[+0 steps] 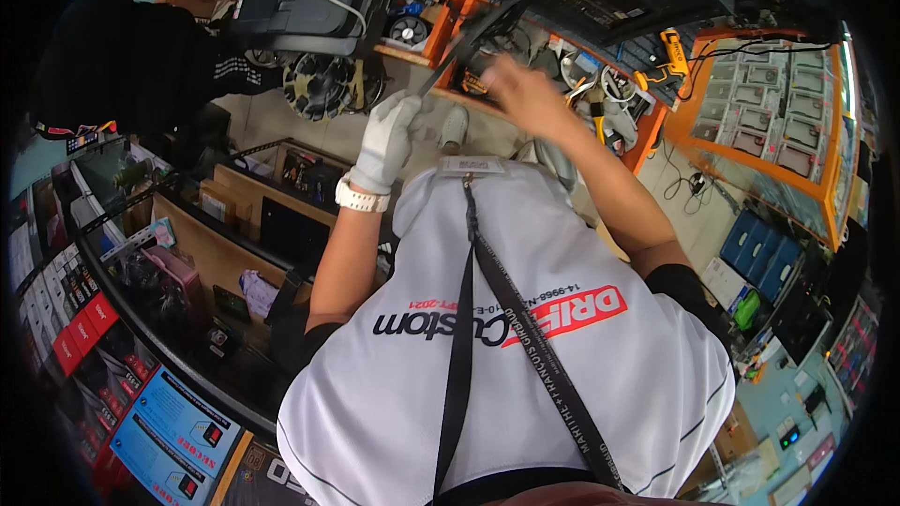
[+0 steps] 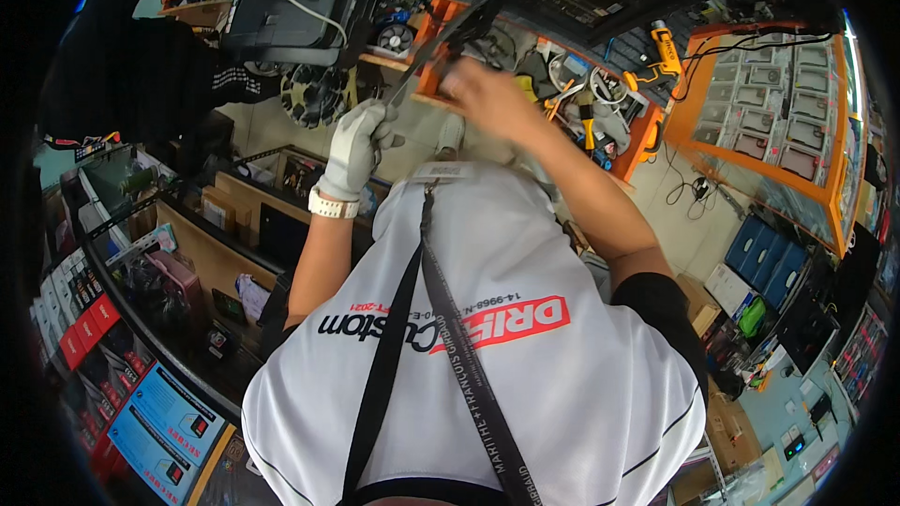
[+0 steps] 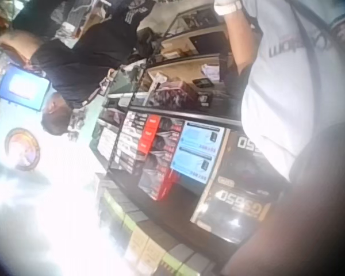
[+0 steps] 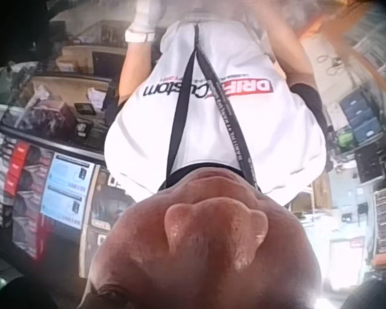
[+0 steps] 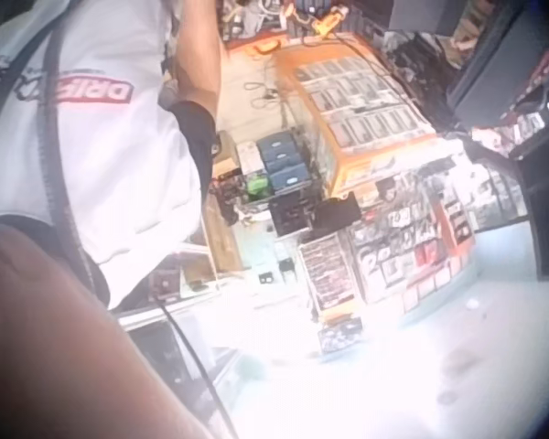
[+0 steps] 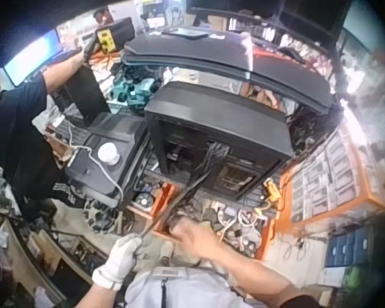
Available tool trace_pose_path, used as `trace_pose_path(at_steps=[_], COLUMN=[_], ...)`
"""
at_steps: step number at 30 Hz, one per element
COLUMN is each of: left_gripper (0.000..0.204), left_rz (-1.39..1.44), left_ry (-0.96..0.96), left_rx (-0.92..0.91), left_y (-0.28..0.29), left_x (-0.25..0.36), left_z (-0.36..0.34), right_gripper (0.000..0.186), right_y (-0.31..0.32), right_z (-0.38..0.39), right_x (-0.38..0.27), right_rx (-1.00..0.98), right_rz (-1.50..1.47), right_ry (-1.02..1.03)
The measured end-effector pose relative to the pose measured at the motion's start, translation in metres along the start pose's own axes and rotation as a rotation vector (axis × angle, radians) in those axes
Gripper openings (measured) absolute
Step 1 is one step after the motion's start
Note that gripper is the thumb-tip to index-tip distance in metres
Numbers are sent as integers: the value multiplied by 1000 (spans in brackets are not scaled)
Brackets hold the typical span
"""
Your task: The person connects cables to a motherboard inside a computer case and wipes the side of the case with a yellow cloth.
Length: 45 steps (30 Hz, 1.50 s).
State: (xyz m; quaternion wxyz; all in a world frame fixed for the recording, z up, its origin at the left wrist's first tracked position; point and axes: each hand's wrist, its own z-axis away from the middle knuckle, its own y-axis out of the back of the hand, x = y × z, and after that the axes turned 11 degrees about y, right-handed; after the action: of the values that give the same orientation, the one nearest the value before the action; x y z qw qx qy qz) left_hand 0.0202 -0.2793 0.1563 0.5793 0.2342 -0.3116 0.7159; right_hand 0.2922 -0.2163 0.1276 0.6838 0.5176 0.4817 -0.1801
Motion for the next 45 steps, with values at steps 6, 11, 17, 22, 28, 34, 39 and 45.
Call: trace_pose_path(at_steps=[6,11,17,22,28,34,39,45], left_gripper=[28,30,31,38,45,47,49,54], left_rz=[-160,-313,-301,-395,-458,-344,-373,-466], left_ry=[86,85,71,-3,-8,131,105,21], left_rx=[-2,-89,-154,-263,-301,-319,-375,-402], left_y=[32,68,88,107,130,136,140,143], left_x=[5,5,15,17,15,21,21,13], left_z=[-2,-16,-25,-35,-54,-57,-69,-77], right_gripper=[48,45,45,49,50,47,49,49], right_y=[10,-52,-76,-75,-66,-92,-130,-125], right_z=[-26,1,-8,-30,-49,-36,-22,-22], right_x=[2,-19,-31,-13,-13,4,2,-22], right_rx=[-6,-91,-163,-93,-158,-106,-130,-250], right_rz=[-53,33,-4,-14,-142,-64,-152,-165], right_ry=[-400,232,3,-216,-510,-79,93,129])
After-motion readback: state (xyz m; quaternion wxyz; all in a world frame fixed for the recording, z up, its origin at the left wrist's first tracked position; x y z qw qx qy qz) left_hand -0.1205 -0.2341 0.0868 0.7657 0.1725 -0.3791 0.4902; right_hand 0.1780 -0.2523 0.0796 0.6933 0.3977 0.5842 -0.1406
